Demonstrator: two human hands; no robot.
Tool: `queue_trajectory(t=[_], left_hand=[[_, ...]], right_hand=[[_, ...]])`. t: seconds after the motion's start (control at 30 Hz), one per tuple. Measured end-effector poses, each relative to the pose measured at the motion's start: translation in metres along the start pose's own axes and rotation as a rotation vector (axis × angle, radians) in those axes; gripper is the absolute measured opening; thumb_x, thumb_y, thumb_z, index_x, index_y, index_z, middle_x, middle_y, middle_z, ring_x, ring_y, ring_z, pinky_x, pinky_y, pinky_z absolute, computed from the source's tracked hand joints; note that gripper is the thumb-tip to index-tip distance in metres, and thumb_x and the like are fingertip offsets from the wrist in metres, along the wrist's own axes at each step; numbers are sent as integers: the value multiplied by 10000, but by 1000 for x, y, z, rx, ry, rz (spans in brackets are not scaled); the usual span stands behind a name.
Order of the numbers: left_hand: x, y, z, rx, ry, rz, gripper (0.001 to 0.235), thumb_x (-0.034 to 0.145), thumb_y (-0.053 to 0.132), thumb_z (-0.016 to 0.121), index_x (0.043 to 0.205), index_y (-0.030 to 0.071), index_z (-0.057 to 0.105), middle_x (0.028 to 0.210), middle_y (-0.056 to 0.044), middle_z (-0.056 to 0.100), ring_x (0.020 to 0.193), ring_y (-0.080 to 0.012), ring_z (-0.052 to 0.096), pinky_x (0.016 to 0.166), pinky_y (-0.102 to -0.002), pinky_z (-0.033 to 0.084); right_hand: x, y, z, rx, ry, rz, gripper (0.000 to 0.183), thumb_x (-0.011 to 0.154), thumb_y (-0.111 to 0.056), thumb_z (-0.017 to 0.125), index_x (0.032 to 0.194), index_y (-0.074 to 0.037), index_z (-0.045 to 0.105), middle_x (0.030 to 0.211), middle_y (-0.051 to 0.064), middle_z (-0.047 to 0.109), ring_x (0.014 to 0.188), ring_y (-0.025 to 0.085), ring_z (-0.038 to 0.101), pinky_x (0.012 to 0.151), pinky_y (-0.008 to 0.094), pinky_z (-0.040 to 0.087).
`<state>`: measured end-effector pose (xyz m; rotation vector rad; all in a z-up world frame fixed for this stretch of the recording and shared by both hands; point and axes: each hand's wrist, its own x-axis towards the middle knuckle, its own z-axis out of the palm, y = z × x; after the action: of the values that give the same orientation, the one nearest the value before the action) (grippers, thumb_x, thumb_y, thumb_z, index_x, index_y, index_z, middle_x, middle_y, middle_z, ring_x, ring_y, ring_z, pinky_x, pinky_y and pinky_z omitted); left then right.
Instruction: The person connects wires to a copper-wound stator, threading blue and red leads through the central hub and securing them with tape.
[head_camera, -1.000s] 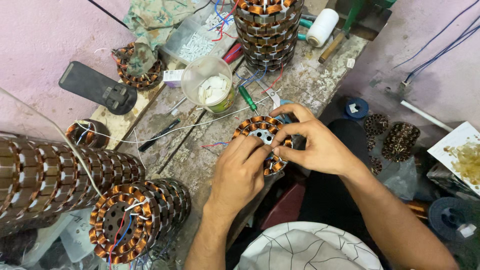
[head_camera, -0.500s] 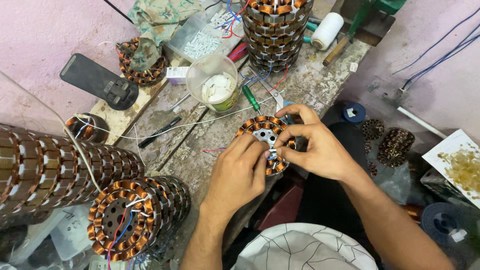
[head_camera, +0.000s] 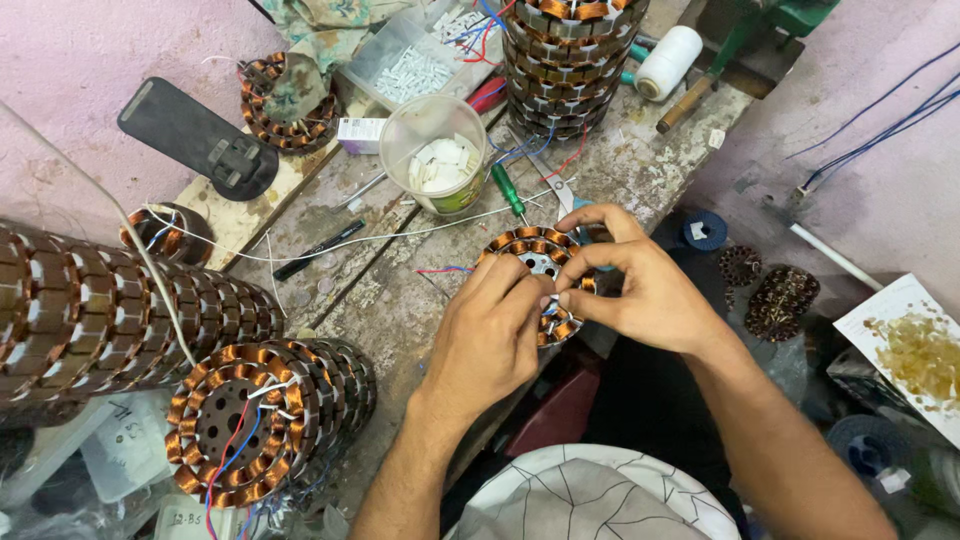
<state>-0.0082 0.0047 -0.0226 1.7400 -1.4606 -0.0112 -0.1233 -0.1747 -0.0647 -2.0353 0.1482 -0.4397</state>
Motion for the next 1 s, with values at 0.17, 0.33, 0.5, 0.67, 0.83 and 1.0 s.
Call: queue_trajectory(t=[0.17,0.33,0.5,0.67,0.83,1.0], left_hand=[[-1,-1,2,2,15,-2,160,867,-28,695,1022,17,696,924,-114,561,909,-310,587,779,-410,497],[-1,-2,2,-12,14,-6,168,870,-38,690,1029,15,701,914,-115,560,895,-310,580,768,-411,492],[-1,-3,3,-22,11,-19,182,850,-49,682,1020,14,694,931,-123,567,911,-322,580,786,-421,491],[-1,-3,4,-43,14,-44,162,841,-49,684,992,8,676,941,-133,559,925,-325,581,800,-423,494],[0,-3,2,-49,13,-39,149,835,-42,686,975,8,686,926,-130,553,915,-324,567,792,-422,488],[-1,-1,2,36,21,-11,143,841,11,694,982,10,713,894,-115,542,884,-313,554,758,-414,483]], right_hand=[[0,-1,-9,46,-4,22,183,784,-87,791,966,-95,774,1354,101,587,1346,271,528,1164,404,359],[-1,-1,-5,-32,-16,-45,153,759,-75,806,906,-84,762,1385,129,556,1361,298,490,1150,422,339],[3,3,1,-2,-20,-31,155,726,-82,798,874,-90,756,1357,127,556,1338,289,513,1132,408,369],[7,4,0,-8,-48,21,166,680,-102,812,833,-93,748,1336,130,547,1312,280,525,1091,390,408],[9,-2,-7,-33,-84,7,164,691,-99,838,841,-95,772,1333,130,560,1303,286,531,1105,398,384],[6,-12,-12,-21,-61,-6,188,742,-72,796,925,-88,760,1359,122,595,1327,288,552,1126,403,386]])
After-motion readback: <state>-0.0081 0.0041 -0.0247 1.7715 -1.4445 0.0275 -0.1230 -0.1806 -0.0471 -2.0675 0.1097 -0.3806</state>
